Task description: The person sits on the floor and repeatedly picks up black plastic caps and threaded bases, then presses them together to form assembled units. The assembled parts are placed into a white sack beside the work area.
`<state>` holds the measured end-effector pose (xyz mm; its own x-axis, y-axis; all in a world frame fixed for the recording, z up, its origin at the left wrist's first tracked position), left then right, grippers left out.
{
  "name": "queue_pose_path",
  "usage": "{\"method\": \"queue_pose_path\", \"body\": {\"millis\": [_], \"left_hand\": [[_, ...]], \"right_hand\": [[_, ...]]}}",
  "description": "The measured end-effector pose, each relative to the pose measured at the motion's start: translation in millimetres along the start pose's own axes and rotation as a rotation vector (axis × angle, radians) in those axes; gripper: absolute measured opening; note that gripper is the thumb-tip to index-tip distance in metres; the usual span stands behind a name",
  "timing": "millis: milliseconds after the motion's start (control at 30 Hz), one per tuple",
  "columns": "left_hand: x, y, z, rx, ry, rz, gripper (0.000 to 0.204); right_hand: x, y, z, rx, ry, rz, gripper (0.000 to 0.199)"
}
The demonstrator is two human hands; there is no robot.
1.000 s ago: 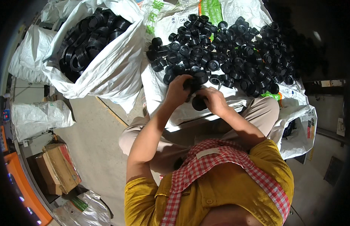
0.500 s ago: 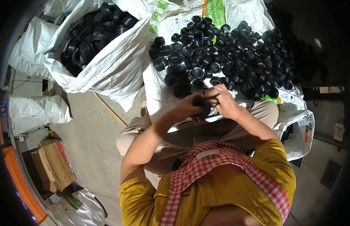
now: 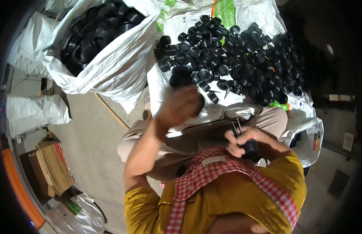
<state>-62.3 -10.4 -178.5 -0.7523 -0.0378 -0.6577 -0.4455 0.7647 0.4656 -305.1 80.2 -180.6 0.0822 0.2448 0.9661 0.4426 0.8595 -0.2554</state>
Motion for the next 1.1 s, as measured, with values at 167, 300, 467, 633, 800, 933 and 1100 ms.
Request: {"method": "queue_pose_path", "body": {"millis": [167, 300, 467, 633, 800, 933, 1100], "left_hand": [[11.1, -18.9, 3.1, -0.855, 0.099, 1.271, 0.026], [65.9, 28.9, 14.7, -0.675, -0.394, 0.536, 0.042], [50.3, 29.3, 8.6, -1.137, -0.206, 1.305, 0.053], [27.6, 24.9, -14.5, -0.934, -0.212, 0.428, 0.054], [39.7, 8.8, -6.2, -0.976, -0.145, 0.863, 0.053], [52.8, 2.9, 8.1, -1.257, -0.132, 1.236, 0.049], [26.2, 31.0, -7.8, -0.786, -0.331, 0.197, 0.053]], "right_hand": [[-18.4, -23.9, -7.5, -0.552, 0.41, 0.576, 0.016], [-45.2, -27.2, -59.8, -0.994, 0.517, 0.461, 0.015], [-52.9, -41.6, -88.0, -1.16, 0.456, 1.125, 0.012], [-60.7, -47.8, -97.9, -1.137, 0.75, 0.845, 0.018], [-76.4, -28.4, -105.5, -1.187, 0.793, 0.706, 0.026], [-57.2, -44.2, -114.3, -1.188, 0.713, 0.928, 0.025], [-130.1, -73.4, -73.1, -1.176, 1.22, 1.455, 0.017]]}}
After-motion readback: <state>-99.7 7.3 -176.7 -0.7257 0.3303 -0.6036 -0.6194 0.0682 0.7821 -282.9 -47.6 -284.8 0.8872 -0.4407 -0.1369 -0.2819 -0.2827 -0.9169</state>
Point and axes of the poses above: each hand's wrist, its own z-axis away from the middle knuckle, its own x-axis out of the palm, y = z × x, the point moved 3 cm from there along -z, towards the middle knuckle, and after that the axes turned 15 degrees about -x, right-handed, at the moved point
